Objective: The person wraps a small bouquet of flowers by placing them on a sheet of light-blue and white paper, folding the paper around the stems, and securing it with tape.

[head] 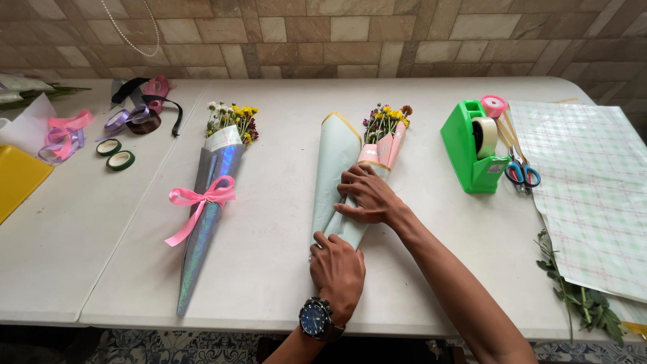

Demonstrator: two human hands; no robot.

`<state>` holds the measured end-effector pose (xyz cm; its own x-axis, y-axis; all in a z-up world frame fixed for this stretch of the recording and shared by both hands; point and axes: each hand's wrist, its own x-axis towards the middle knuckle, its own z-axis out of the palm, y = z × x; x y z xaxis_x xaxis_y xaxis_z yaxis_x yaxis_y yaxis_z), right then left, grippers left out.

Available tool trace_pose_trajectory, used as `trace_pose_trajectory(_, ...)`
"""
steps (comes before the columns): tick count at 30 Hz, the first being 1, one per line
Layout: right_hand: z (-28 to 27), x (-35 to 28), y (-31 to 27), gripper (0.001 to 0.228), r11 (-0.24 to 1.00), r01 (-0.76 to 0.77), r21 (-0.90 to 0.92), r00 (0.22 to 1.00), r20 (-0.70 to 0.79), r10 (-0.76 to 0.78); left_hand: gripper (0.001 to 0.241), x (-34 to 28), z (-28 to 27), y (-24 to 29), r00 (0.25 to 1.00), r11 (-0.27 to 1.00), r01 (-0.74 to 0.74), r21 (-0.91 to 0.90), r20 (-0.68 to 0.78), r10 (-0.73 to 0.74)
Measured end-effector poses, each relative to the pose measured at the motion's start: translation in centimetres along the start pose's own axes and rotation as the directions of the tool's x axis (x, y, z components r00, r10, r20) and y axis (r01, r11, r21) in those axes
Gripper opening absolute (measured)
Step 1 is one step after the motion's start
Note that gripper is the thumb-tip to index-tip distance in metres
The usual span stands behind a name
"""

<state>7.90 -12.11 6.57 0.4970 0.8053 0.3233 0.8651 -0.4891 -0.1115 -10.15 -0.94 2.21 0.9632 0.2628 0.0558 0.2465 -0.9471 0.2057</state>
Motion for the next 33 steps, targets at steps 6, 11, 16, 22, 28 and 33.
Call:
trace_pose_trajectory(6, -0.5, 0.0, -0.4, 0.052, 0.995, -0.064, 0.079, 0.998, 0.005, 0.064, 0.062, -0.1, 3.4, 0.4, 0.968, 0.993, -0.118, 0.012, -0.221, 0.118)
trace_pose_trajectory(11, -0.5, -1.1, -1.0, 0.045, 0.993, -0.041, 0.109, 0.987, -0.148, 0.057, 0.043, 0.5, 3.7, -0.5, 0.894, 0.938, -0.257, 0.231, -0.311, 0.321)
trace_pose_trajectory(16, -1.4, -2.7, -3.3, 0.046, 0.999, -0.036, -0.032, 0.957, -0.289, 0.026, 0.041, 1.3, 3.9, -1.2, 0.941, 0.962, -0.249, 0.108, -0.210, 0.267)
trace_pose_trajectory(22, -0.7, -4.8, -4.0, 0.054, 0.974, -0.224, 0.025, 0.959, -0.170, 0.225, 0.045, 1.2, 4.1, -0.4, 0.932, 0.977, -0.199, 0.080, -0.292, 0.214)
trace_pose_trajectory(28, 0.3, -4.9, -3.3, 0.049, 0.955, -0.295, 0.042, 0.944, -0.143, 0.298, 0.048, 1.2, 1.9, 0.1, 0.895, 0.985, -0.139, 0.101, -0.413, 0.168)
trace_pose_trajectory(33, 0.9, -4.4, -3.5, 0.052, 0.944, -0.327, 0.035, 0.933, -0.144, 0.329, 0.048, 1.6, 1.8, -1.0, 0.971, 0.994, -0.104, -0.023, -0.220, 0.096)
